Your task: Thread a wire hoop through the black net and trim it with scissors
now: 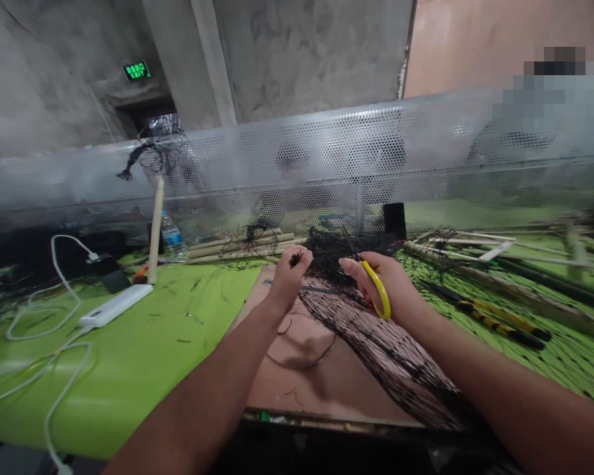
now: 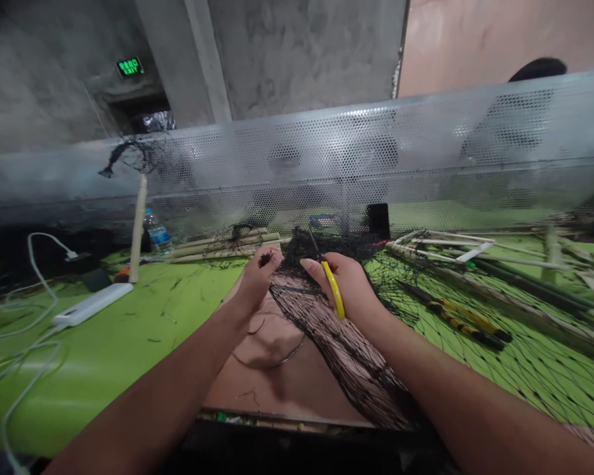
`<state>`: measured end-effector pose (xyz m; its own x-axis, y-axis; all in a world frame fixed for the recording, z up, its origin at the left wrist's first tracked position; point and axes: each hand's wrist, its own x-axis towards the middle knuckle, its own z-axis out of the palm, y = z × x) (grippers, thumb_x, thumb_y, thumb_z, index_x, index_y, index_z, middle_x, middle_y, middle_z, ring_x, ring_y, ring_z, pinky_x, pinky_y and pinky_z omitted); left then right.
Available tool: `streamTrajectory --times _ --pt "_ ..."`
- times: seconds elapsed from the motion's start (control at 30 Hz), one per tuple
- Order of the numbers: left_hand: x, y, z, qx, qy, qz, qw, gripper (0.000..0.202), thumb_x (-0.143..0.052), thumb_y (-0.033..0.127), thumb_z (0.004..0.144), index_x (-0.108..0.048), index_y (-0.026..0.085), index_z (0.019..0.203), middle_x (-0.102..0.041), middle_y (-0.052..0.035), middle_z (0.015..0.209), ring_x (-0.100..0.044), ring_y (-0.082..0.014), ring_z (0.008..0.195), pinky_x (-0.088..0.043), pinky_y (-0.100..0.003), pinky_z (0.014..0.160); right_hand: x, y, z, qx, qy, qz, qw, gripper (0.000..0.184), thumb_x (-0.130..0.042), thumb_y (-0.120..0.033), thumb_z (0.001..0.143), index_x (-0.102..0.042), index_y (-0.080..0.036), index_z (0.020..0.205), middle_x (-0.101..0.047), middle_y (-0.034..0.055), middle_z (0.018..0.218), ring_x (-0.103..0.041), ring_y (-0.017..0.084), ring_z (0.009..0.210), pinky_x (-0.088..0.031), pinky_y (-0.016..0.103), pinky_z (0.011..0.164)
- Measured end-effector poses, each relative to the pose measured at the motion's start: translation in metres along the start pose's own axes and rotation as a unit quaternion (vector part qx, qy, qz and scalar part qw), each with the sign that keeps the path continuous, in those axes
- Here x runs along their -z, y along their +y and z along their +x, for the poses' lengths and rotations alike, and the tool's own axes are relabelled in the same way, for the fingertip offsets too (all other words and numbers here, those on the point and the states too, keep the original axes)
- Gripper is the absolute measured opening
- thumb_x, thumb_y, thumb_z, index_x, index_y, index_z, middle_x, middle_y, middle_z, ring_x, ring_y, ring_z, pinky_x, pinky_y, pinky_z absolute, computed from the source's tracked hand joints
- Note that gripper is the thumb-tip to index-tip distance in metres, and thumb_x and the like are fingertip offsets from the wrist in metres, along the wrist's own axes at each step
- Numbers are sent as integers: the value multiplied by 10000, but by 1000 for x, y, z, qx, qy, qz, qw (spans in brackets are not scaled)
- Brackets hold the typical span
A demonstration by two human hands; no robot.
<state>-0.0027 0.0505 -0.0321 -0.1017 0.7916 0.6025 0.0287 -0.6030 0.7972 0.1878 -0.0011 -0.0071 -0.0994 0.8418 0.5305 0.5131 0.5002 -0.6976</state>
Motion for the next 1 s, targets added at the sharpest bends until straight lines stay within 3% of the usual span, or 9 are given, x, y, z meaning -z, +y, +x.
streamTrajectory --times 0.1,0.27,0.47,0.63,0.8,1.0 --pt "-2 3 0 9 -3 -36 999 260 -579 414 815 -595 172 908 -643 -35 898 -565 -149 859 -408 -290 839 0 -1 -1 -1 -5 -11 1000 511 -489 -641 791 -392 -195 561 -431 -27 442 -367 87 415 -248 223 416" --pt "-7 3 -3 12 -58 -62 996 246 -539 422 845 -488 184 815 -613 -5 702 -590 -138 703 -442 -299 768 1 0 0 -5 -16 -43 999 490 -521 -618 779 -407 -194 563 -446 -26 453 -391 94 429 -260 221 426" --pt "-8 -3 -6 32 -65 -23 997 239 -585 383 818 -575 177 937 -598 6 674 -539 -113 674 -413 -247 712 -4 8 2 -4 -17 -44 999 436 -547 -582 776 -453 -190 609 -464 -26 482 -400 98 446 -250 221 432" --pt "-10 0 -8 32 -61 -36 997 225 -636 386 767 -614 163 792 -528 29 586 -493 -96 580 -396 -232 622 -4 6 0 -4 -42 -57 998 420 -558 -573 764 -478 -184 627 -444 -36 499 -387 99 474 -254 219 443" --pt "-8 10 -11 26 -69 -29 997 240 -571 387 802 -650 162 826 -534 16 607 -428 -84 515 -346 -225 519 -2 0 -2 10 -132 -99 986 411 -583 -578 739 -491 -182 681 -463 -36 563 -379 104 525 -261 219 470" --pt "-8 16 -12 18 -104 -32 994 254 -490 332 834 -545 163 652 -517 2 609 -412 -91 532 -329 -229 521 -4 -2 -3 22 -163 -149 975 416 -569 -584 754 -475 -186 682 -475 -25 600 -382 108 552 -252 223 501"
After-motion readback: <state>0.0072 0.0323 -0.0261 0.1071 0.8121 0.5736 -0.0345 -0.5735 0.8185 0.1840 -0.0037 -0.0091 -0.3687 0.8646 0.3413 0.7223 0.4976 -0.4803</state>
